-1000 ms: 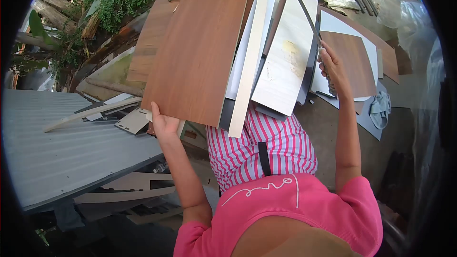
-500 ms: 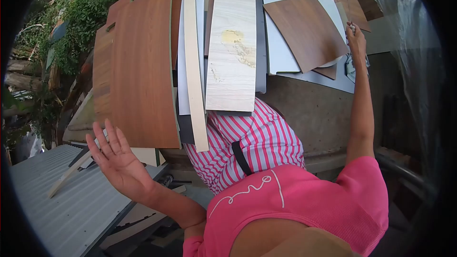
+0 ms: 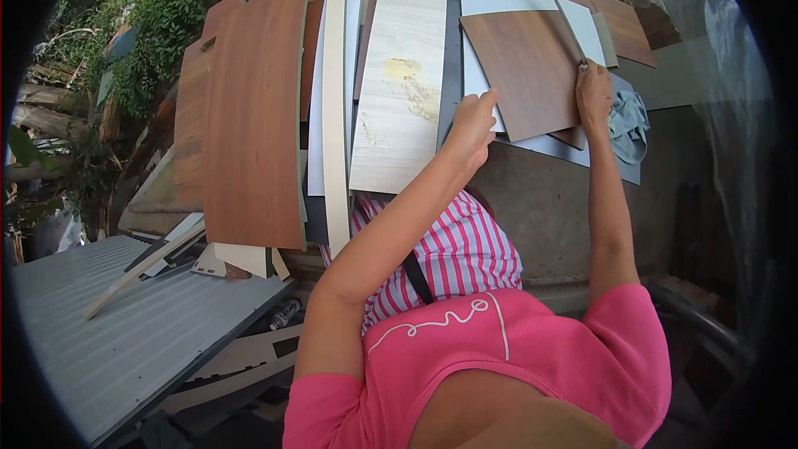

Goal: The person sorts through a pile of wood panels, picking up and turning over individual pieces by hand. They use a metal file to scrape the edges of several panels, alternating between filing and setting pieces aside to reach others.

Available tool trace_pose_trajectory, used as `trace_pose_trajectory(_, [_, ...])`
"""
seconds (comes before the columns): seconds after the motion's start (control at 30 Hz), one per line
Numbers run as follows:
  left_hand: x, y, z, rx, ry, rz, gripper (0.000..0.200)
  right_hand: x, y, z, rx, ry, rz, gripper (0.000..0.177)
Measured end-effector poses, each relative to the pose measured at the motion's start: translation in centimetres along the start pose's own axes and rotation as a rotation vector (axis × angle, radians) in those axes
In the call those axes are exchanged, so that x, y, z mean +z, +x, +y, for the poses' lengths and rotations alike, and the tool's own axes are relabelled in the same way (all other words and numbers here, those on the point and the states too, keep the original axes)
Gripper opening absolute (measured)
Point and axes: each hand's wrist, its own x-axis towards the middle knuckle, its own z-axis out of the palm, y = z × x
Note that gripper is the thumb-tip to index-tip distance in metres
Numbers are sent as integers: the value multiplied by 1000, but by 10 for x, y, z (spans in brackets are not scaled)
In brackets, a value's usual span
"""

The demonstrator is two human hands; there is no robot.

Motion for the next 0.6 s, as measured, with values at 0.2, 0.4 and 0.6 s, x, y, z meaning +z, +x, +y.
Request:
trace_pose_trajectory(0.2, [-7,-4,-12,-28,36,26,70,-28,-42,-8,2,4,-11,28])
trace_pose_trajectory(0.4, [-9,-7,-21,-74,96,30,67,-40,-70,-1,106,-6,-65,31])
trace_pose_trajectory(0.6, [-24,-11,-42,-78,144,-67,65,-45,-101,11,108,50,-84,31])
